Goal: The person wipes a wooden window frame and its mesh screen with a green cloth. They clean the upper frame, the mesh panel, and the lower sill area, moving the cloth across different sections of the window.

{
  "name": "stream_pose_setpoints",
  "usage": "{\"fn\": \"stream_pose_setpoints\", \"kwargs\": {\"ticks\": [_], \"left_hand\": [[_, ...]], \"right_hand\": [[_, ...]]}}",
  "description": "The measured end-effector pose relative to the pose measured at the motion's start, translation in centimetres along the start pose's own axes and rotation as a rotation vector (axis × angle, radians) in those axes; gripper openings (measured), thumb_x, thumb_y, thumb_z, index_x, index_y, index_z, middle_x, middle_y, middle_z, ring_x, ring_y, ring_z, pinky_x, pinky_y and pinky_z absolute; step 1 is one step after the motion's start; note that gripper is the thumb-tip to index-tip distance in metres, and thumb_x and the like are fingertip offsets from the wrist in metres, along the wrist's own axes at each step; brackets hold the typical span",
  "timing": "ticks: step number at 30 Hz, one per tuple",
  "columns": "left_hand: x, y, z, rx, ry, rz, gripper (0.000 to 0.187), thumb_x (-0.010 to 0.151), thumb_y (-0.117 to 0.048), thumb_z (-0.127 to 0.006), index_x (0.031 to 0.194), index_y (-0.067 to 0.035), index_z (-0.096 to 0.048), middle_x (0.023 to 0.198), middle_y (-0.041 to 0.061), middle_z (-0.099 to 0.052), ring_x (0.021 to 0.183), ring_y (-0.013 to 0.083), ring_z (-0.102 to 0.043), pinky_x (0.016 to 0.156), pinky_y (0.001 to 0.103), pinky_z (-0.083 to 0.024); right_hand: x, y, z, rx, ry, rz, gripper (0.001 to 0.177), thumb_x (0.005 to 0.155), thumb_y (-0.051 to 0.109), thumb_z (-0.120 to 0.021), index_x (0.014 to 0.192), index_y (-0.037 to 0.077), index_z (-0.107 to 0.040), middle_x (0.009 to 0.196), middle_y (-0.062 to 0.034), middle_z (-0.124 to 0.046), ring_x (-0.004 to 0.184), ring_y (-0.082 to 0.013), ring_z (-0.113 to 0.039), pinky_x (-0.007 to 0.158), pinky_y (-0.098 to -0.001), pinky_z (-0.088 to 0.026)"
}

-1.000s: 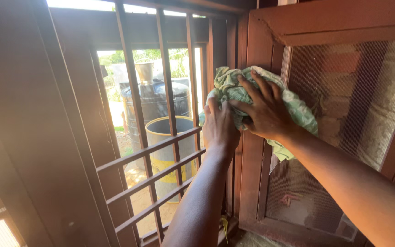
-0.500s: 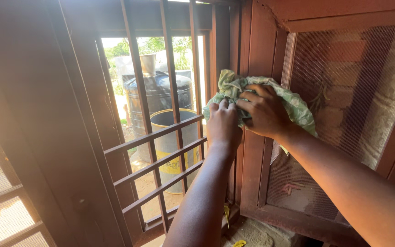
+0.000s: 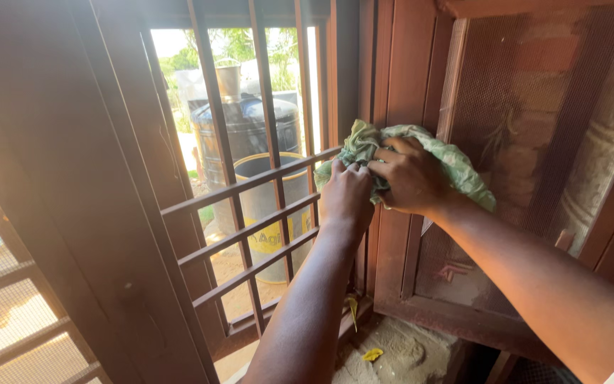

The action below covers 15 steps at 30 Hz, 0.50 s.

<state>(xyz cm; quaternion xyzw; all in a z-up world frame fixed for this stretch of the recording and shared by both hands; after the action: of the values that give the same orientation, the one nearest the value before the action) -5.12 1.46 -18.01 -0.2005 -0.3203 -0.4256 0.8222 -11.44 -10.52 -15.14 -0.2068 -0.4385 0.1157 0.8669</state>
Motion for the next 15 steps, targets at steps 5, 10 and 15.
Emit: {"fn": "stream_pose_setpoints", "kwargs": {"ticks": [5, 10, 15], "left_hand": [[0.0, 0.2, -0.6, -0.019, 0.040, 0.026, 0.033, 0.074, -0.005, -0.078, 0.106, -0.006, -0.072, 0.119, 0.008, -0.071, 0.130, 0.0322, -0.052, 0.097, 0.040, -0.057], [0.1, 0.3, -0.8, -0.022, 0.081, 0.054, 0.028, 0.078, -0.008, -0.077, 0.105, -0.008, -0.073, 0.118, 0.006, -0.072, 0.129, 0.0299, -0.053, 0.091, 0.041, -0.060], [-0.3, 0.3, -1.1, -0.017, 0.046, 0.042, 0.024, 0.077, -0.008, -0.076, 0.101, -0.009, -0.073, 0.116, 0.005, -0.073, 0.127, 0.0297, -0.055, 0.089, 0.041, -0.060]], "right_hand": [[-0.6, 0.3, -0.3, 0.028, -0.005, 0.016, 0.028, 0.079, 0.030, -0.078, 0.096, 0.007, -0.080, 0.109, -0.0145, -0.078, 0.114, -0.0351, -0.068, 0.103, -0.0476, -0.051], [-1.1, 0.3, -0.2, 0.021, -0.008, 0.026, 0.030, 0.076, 0.028, -0.078, 0.099, 0.008, -0.080, 0.110, -0.0115, -0.078, 0.118, -0.0335, -0.067, 0.106, -0.0475, -0.050], [-1.4, 0.8, 0.0, 0.017, 0.019, 0.020, 0.028, 0.079, 0.027, -0.080, 0.100, 0.009, -0.079, 0.109, -0.0090, -0.077, 0.119, -0.0316, -0.065, 0.107, -0.0492, -0.048]]}}
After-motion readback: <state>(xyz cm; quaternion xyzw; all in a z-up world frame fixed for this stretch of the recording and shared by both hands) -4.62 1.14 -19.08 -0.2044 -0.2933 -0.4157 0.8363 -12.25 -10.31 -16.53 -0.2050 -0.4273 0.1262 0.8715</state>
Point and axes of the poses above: each hand's wrist, its own x-axis towards the middle knuckle, its own z-axis out of the back of the hand, y = z × x, the point moved 2 cm from there along x, towards the middle knuckle
